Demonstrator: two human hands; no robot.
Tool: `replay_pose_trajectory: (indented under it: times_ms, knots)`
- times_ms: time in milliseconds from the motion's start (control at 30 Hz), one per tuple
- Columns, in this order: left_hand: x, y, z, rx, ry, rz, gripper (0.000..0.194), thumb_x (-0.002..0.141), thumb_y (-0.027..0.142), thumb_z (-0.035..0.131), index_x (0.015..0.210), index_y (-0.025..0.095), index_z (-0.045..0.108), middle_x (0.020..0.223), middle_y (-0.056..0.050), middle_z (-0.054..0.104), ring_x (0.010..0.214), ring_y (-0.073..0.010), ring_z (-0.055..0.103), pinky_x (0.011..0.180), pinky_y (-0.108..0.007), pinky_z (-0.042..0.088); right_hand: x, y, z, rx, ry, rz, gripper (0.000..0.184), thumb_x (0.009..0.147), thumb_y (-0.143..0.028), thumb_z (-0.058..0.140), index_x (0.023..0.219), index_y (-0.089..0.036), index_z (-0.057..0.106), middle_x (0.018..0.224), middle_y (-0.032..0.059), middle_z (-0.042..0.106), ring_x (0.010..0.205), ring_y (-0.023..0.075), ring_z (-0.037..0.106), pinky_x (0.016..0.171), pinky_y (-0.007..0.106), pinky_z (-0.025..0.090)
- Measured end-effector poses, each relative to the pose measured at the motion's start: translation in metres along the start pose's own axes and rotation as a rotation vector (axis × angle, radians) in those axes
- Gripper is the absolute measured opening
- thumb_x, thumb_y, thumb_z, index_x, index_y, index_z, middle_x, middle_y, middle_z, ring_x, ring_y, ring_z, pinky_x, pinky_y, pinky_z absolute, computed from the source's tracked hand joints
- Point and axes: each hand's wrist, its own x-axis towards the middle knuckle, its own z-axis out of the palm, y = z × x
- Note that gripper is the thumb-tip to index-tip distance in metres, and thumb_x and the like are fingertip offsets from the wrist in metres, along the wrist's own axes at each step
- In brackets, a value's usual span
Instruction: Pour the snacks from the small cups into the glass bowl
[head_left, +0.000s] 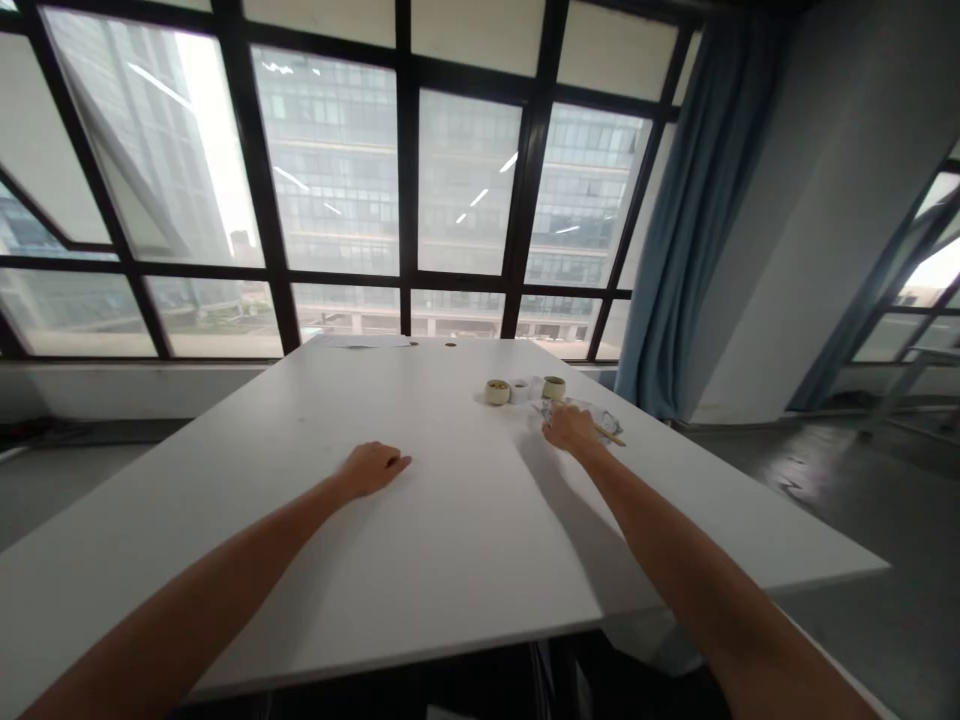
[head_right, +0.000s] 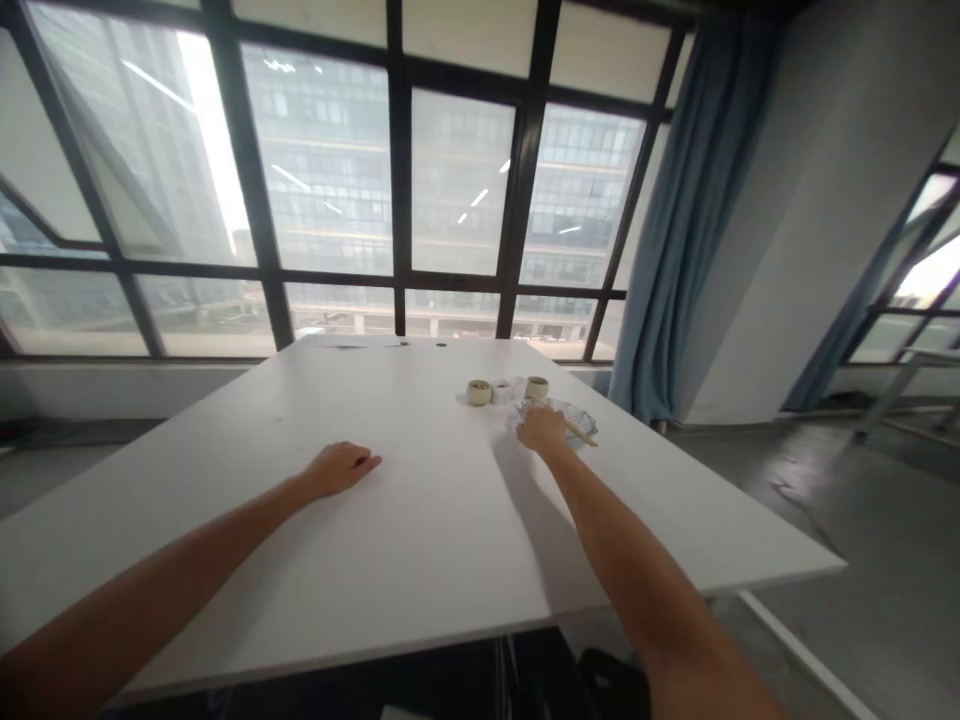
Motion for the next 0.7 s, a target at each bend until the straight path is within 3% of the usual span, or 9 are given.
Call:
replay_pose_trajectory:
  times_ms: [267,533,633,700]
  knots:
    - [0.002,-0.003,0.005,-0.001,0.014,0.022,0.054,0.101,0.053,0.032,0.070,0.020,0.062,0.076,-0.008,0.069,0.077,-0.0230,0.065,0.071,-0.032,0.041,0.002,-0.009,0.008,-0.018,-0.064,-0.001,0.021,0.094,-0.015,0.056,0.104,-0.006,0.073,0.100,0.0241,0.072,0.097,0.0292,0.068,0.083,0.039,0.044]
    - [0.000,-0.001,0.001,-0.012,0.018,0.038,0.054,0.101,0.053,0.031,0.071,0.019,0.062,0.075,-0.008,0.069,0.079,-0.0238,0.065,0.073,-0.033,0.044,0.001,-0.071,0.015,0.029,-0.141,-0.177,0.027,0.093,-0.035,0.065,0.108,-0.015,0.075,0.107,0.0164,0.076,0.102,0.0276,0.070,0.087,0.032,0.049]
    - [-0.004,0.003,-0.003,-0.050,0.032,0.013,0.049,0.100,0.050,0.035,0.076,0.019,0.064,0.079,-0.008,0.070,0.080,-0.0237,0.066,0.075,-0.034,0.047,0.013,-0.074,0.013,0.019,-0.133,-0.143,0.039,0.098,-0.044,0.056,0.118,-0.014,0.071,0.121,0.0212,0.071,0.117,0.0343,0.064,0.097,0.043,0.048]
    - [-0.005,0.006,-0.002,-0.122,0.106,-0.010,0.040,0.100,0.047,0.039,0.092,0.019,0.067,0.088,-0.007,0.071,0.083,-0.0226,0.067,0.079,-0.035,0.050,0.019,-0.070,0.015,0.000,-0.146,-0.106,0.044,0.097,-0.046,0.058,0.121,-0.011,0.069,0.127,0.0263,0.066,0.120,0.0397,0.062,0.095,0.051,0.050]
